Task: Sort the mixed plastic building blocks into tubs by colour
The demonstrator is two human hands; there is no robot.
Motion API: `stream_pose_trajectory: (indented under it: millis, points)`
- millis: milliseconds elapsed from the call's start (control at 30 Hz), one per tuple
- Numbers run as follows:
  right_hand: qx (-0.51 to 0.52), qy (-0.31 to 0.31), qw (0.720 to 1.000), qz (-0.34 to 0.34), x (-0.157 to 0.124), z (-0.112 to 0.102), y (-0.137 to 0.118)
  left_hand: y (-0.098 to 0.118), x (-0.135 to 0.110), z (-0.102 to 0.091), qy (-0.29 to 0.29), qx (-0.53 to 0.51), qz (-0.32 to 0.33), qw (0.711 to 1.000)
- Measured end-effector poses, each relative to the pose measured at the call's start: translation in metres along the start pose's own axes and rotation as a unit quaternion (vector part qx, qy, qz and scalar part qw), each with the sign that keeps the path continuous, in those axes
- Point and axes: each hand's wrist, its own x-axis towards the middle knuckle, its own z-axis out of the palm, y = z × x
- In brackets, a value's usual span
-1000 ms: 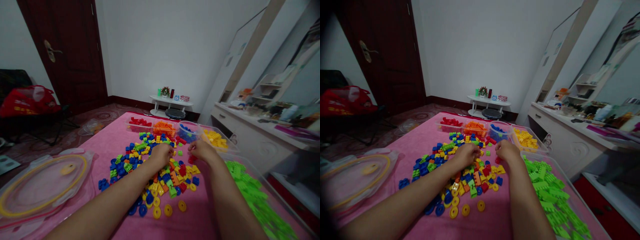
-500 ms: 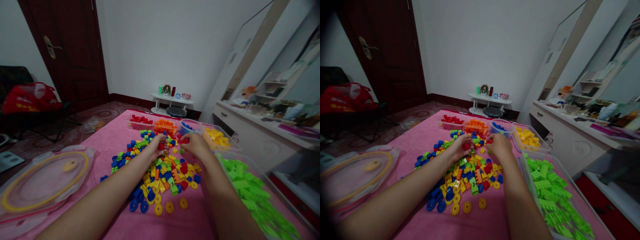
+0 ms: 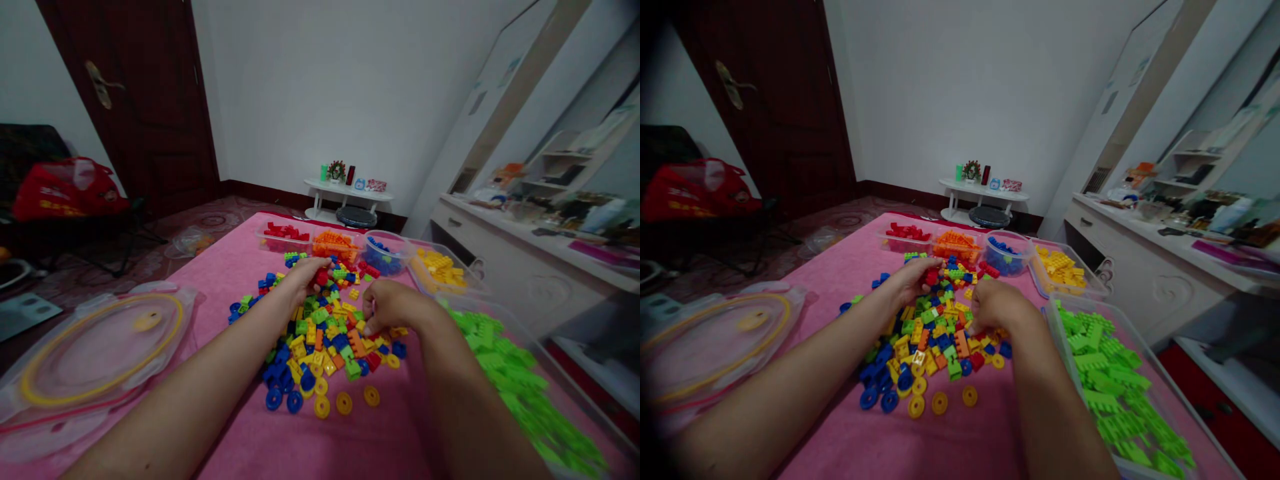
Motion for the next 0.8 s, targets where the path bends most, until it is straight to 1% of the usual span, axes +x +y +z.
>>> stream_pose_trajectory:
  millis: [67, 100, 133, 233, 267, 300, 367, 433, 500, 600, 667, 733, 800]
  points:
    - [-0.002, -0.022, 1.000, 0.016, 0.003, 0.004, -0.002, 0.000, 0.000, -0.001, 0.022, 0.041, 0.041, 0.998]
    - [-0.007, -0.015, 1.000, 0.018, 0.005, 0.005, -0.003, -0.001, 0.000, -0.001, 0.026, 0.062, 0.052, 0.996]
    - [-0.014, 0.004, 1.000, 0.017, 0.007, 0.005, -0.003, -0.002, 0.000, -0.002, 0.027, 0.087, 0.060, 0.994]
    - [-0.039, 0.089, 0.995, 0.023, 0.009, 0.000, 0.006, -0.007, -0.001, 0.000, 0.011, 0.179, 0.092, 0.980]
    - [-0.043, 0.101, 0.994, 0.029, 0.009, -0.002, 0.010, -0.008, -0.001, 0.001, 0.003, 0.209, 0.109, 0.972]
    - [-0.046, 0.099, 0.993, 0.035, 0.010, -0.002, 0.014, -0.009, -0.002, 0.002, -0.003, 0.233, 0.128, 0.964]
    - [-0.043, 0.068, 0.996, 0.036, 0.013, 0.000, 0.020, -0.010, -0.003, 0.005, -0.006, 0.266, 0.154, 0.951]
    - [-0.046, 0.041, 0.997, 0.035, 0.018, 0.006, 0.022, -0.010, -0.004, 0.006, -0.006, 0.282, 0.164, 0.945]
    - [-0.062, 0.032, 0.997, 0.044, 0.025, 0.014, 0.021, -0.010, -0.005, 0.007, -0.012, 0.284, 0.163, 0.945]
    - [-0.079, 0.044, 0.994, 0.058, 0.031, 0.018, 0.020, -0.011, -0.005, 0.006, -0.015, 0.274, 0.146, 0.950]
    - [-0.063, 0.078, 0.993, 0.064, 0.030, 0.014, 0.019, -0.012, -0.005, 0.007, -0.018, 0.233, 0.106, 0.966]
    - [-0.027, 0.150, 0.987, 0.048, 0.024, 0.006, 0.016, -0.011, -0.005, 0.009, -0.037, 0.153, 0.039, 0.987]
    - [0.027, 0.246, 0.969, -0.003, 0.019, -0.001, 0.006, -0.010, -0.006, 0.010, -0.072, 0.055, -0.041, 0.995]
